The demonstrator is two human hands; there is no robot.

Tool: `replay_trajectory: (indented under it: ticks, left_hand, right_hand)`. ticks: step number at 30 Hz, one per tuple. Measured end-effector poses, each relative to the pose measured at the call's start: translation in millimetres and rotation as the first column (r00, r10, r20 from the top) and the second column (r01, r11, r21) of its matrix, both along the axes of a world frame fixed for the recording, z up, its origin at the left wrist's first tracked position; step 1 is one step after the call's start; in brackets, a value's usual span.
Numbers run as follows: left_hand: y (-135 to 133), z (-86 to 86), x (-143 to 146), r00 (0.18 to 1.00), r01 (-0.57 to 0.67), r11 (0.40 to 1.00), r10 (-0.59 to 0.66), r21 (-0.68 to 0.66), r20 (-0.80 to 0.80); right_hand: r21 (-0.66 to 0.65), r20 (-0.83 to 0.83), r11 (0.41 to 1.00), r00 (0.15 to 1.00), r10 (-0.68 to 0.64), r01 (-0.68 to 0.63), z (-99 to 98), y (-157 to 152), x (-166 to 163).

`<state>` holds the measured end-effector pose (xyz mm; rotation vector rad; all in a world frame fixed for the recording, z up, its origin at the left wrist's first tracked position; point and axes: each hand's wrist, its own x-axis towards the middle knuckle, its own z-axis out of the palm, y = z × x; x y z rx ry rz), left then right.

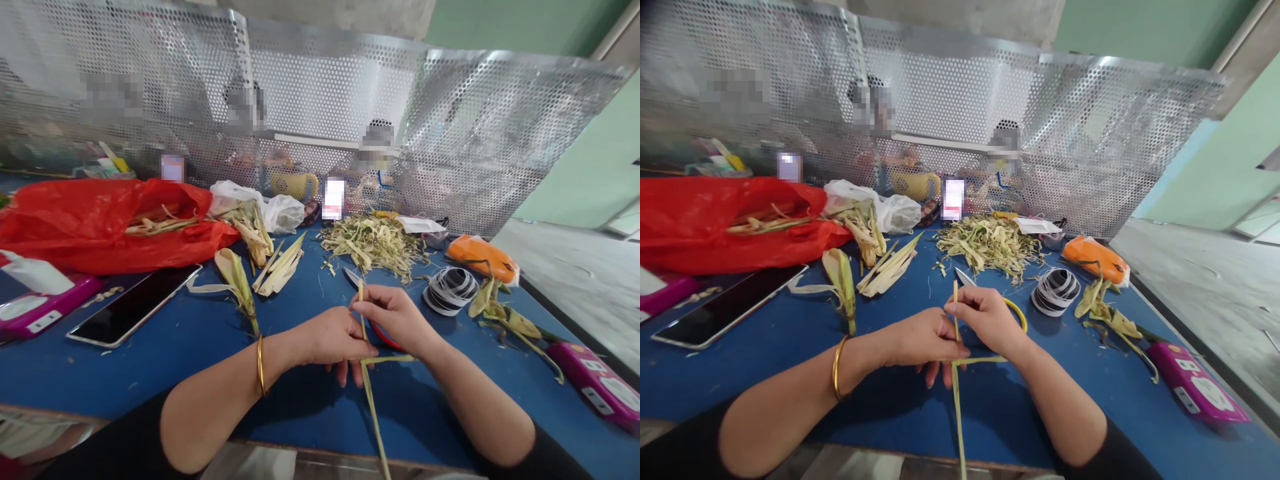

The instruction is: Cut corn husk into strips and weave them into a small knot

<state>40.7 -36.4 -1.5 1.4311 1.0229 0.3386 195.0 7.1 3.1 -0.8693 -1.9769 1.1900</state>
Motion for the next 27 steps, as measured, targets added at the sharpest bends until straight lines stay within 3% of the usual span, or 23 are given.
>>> replay_trajectory:
  ticks: [2,5,8,11,14,17,20,23,27]
  left_hand:
    - [2,-3.1,1,0.999,-0.02,1.0,0.021,0.019,-0.032]
    - [9,-8.7,-1,0.984,-0.151,0.983,0.16,0.108,-0.076]
    - [15,-14.4,-4,0.945,-0.293,0.925,0.319,0.241,-0.077]
    - [20,-16.7,-7,0.916,-0.377,0.885,0.4,0.273,-0.034]
    - [23,-14.2,-7,0.879,-0.477,0.869,0.473,0.136,0.06]
    - [24,-10.8,-7,0.808,-0.569,0.822,0.564,-0.023,0.171]
    - [25,-9.4,-6,0.742,-0.599,0.785,0.619,-0.159,0.259]
    - [25,-8.3,-7,0.708,-0.542,0.777,0.628,-0.322,0.323]
    - [25,-4.9,-9,0.661,-0.475,0.745,0.654,-0.47,0.369]
  right_hand:
    - [-0.009,-0.077,0.996,0.993,-0.087,0.087,0.2,-3,-1]
    - [0.043,-0.133,0.966,0.959,-0.249,0.256,3.0,-6,3]
    - [0.274,-0.07,0.901,0.941,-0.331,0.337,4.0,-9,7]
    - [0.534,0.034,0.801,0.94,-0.341,0.271,0.4,-11,7]
    - [0.733,0.12,0.659,0.921,-0.371,0.17,-4.3,-14,5]
    - [0.834,0.158,0.541,0.889,-0.431,0.114,-6.4,-17,2]
    - [0.853,0.201,0.518,0.878,-0.435,0.061,-6.2,-19,-2]
    - [0.863,0.233,0.505,0.86,-0.454,0.033,-4.6,-18,-3]
    - [0.9,0.26,0.436,0.817,-0.514,-0.012,-2.2,-16,-2]
